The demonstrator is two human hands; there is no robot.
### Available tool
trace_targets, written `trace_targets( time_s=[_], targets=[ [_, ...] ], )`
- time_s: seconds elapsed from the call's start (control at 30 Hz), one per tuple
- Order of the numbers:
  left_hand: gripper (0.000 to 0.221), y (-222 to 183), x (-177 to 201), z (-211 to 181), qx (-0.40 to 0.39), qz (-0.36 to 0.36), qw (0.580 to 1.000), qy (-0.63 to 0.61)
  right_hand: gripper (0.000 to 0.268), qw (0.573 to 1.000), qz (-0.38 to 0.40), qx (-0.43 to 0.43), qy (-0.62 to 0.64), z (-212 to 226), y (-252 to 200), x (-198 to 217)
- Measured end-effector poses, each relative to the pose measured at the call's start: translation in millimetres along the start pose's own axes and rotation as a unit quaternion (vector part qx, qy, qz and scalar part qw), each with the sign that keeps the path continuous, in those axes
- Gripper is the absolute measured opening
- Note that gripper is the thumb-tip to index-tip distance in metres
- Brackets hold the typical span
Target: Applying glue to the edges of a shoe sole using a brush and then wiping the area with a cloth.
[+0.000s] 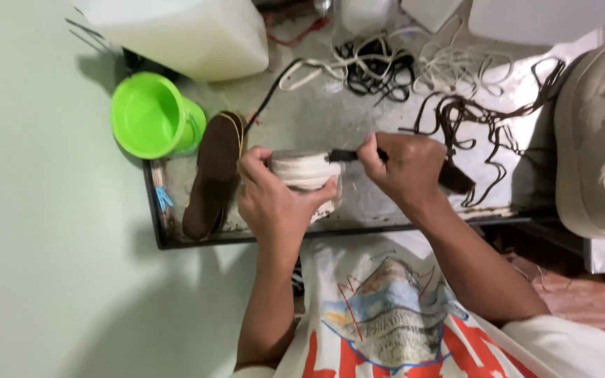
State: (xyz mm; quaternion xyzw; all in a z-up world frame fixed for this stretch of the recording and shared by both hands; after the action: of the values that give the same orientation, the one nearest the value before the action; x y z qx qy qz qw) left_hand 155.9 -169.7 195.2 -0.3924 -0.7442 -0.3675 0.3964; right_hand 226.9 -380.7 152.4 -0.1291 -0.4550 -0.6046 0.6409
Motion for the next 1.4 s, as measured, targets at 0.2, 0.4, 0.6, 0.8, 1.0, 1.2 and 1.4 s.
trace_targets(
  time_s=[0.2,0.4,0.6,0.8,1.0,1.2,1.4],
  targets=[
    [0.114,-4.4,-7.4,5.4,0.025,-0.010,1.000,-0.005,0.048,0.997,-0.050,0.045,0.039,49.0,18.6,-23.8],
    [0.114,4.2,-1.3,10.5,0.049,0.034,0.995,-0.079,0.052,0.994,-0.023,-0.042,0.098,-6.9,3.4,-22.4],
    [0.119,0.2,-9.0,13.0,0.041,0.027,0.998,-0.033,0.048,0.976,-0.034,-0.069,0.205,9.1,-5.1,-46.3],
    [0.119,6.8,2.7,12.2,0.085,0.056,0.993,-0.065,0.050,0.992,-0.027,-0.077,0.100,2.1,-1.1,-49.2],
    [0.112,1.9,6.7,30.0,0.055,0.008,0.996,-0.074,0.046,0.975,0.040,-0.169,0.140,-51.8,-51.4,-98.2],
    [0.114,-14.8,-1.6,49.3,-0.017,-0.074,0.996,-0.046,0.046,0.959,0.020,-0.143,0.244,35.0,-10.0,-74.5],
    [0.111,-15.4,1.3,71.9,0.047,-0.059,0.994,-0.082,0.041,0.969,0.037,-0.203,0.137,-38.4,-60.1,-130.5]
  ],
)
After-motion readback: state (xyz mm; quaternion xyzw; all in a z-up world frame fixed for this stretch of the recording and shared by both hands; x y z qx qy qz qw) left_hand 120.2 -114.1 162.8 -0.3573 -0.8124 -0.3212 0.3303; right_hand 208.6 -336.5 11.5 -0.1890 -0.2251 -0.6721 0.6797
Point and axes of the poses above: each hand's wrist, its own y-axis towards the middle knuckle, its own x-axis out of the back of the hand, z = x × y, the point moved 6 cm from there along y, towards the middle knuckle, and after that the axes turned 2 degrees about -y, right-handed, at the moved point
